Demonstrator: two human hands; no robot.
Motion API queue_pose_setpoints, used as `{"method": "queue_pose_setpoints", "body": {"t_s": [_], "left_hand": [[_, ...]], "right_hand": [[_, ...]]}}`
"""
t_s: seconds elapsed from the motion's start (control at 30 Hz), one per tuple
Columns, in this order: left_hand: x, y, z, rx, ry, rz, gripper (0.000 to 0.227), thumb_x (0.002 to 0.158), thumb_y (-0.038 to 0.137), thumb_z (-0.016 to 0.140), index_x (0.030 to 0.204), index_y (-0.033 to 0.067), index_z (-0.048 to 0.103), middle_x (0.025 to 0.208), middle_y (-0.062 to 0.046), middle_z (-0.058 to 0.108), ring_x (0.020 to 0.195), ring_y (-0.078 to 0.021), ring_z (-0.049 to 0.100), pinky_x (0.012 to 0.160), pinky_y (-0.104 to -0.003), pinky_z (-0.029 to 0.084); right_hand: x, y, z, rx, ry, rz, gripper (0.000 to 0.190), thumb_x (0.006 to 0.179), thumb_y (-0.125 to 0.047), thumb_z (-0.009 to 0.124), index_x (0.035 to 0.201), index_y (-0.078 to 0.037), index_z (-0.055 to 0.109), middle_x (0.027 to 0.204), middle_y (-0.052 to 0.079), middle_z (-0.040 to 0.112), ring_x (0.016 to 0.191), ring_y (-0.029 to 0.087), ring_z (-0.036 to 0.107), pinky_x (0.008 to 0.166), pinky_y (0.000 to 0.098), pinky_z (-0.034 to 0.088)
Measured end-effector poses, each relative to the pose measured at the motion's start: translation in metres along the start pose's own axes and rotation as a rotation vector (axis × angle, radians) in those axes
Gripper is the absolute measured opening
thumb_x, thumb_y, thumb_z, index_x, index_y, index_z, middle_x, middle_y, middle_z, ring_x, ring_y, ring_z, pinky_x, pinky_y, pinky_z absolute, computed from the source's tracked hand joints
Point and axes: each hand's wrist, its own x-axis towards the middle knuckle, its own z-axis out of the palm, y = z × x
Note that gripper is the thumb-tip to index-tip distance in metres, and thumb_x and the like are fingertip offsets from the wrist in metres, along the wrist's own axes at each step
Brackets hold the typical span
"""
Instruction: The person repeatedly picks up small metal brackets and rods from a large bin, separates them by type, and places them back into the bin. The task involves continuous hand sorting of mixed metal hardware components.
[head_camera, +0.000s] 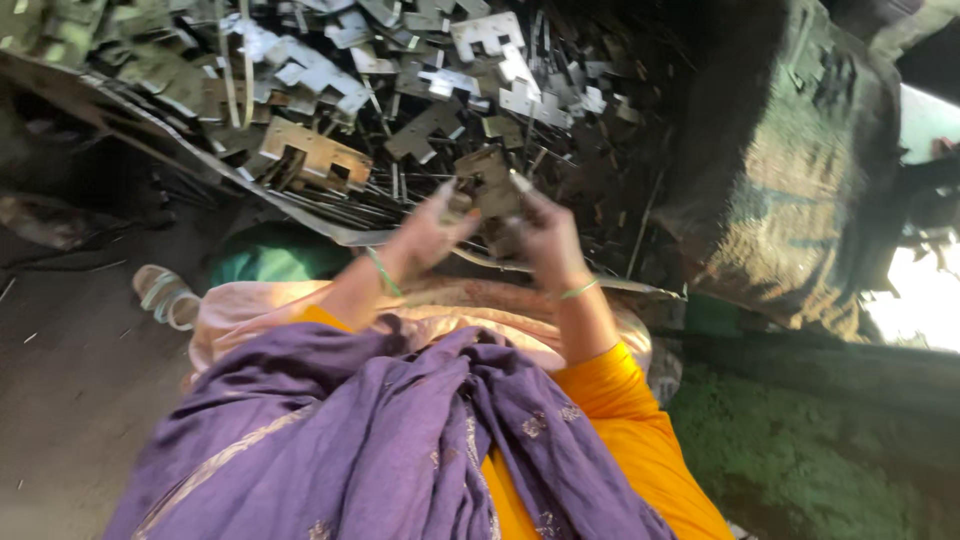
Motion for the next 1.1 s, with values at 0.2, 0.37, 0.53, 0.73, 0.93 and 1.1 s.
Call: {"method": "queue_pose_setpoints", "body": {"t_s": [0.2,0.37,0.53,0.73,0.93,1.1], "left_hand": [[0.003,-0.008,-0.115,1.526,0.179,0.08,0.059,0.077,0.03,0.079,0.129,0.007,0.062,0.13,-0.017,0.059,0.133,-0.041,0.048,0.114,-0.055,0.031],[-0.004,-0.023,-0.13,1.527,0.129,0.213,0.064,0.084,0.038,0.075,0.137,0.0051,0.062,0.131,-0.018,0.059,0.131,-0.0376,0.05,0.121,-0.055,0.03],[0.001,-0.004,-0.119,1.583,-0.02,0.03,0.016,0.097,0.025,0.075,0.106,0.0129,0.072,0.11,-0.01,0.066,0.111,-0.0317,0.063,0.099,-0.048,0.051],[0.005,0.042,-0.117,0.959,0.085,0.204,0.025,0.084,0.027,0.084,0.102,0.0101,0.081,0.096,-0.011,0.073,0.083,-0.0306,0.071,0.073,-0.044,0.056],[0.002,0.069,-0.128,-0.616,0.502,0.044,0.024,0.102,0.007,0.08,0.124,0.0003,0.073,0.11,-0.008,0.075,0.094,-0.0201,0.074,0.084,-0.037,0.063],[0.003,0.069,-0.127,-0.995,0.47,-0.05,0.038,0.105,0.021,0.063,0.136,-0.0005,0.062,0.107,-0.014,0.074,0.088,-0.024,0.075,0.079,-0.037,0.064]], "right_hand": [[0.022,-0.019,-0.181,-0.458,0.593,-0.421,0.056,0.084,0.01,0.06,0.139,0.009,0.063,0.113,0.021,0.068,0.095,0.033,0.066,0.082,0.0405,0.055],[0.029,-0.002,-0.298,-1.513,0.914,-0.422,0.071,0.081,0.01,0.052,0.152,0.01,0.053,0.131,0.033,0.062,0.109,0.047,0.064,0.092,0.0475,0.054],[0.027,0.009,-0.304,-1.796,0.877,-0.261,0.069,0.084,0.0,0.055,0.152,0.0,0.049,0.134,0.027,0.06,0.109,0.036,0.065,0.089,0.0359,0.057],[0.041,0.049,-0.201,-1.135,0.153,0.019,0.038,0.088,-0.008,0.07,0.127,-0.01,0.071,0.123,0.013,0.073,0.115,0.027,0.069,0.1,0.034,0.057],[0.03,0.067,-0.18,-1.274,-0.067,0.259,0.059,0.075,-0.014,0.082,0.132,-0.012,0.068,0.131,0.02,0.066,0.126,0.038,0.059,0.108,0.0446,0.046],[0.027,0.07,-0.185,-1.301,-0.115,0.21,0.061,0.081,-0.027,0.083,0.136,-0.009,0.063,0.129,0.025,0.065,0.125,0.043,0.058,0.106,0.0488,0.045]]}}
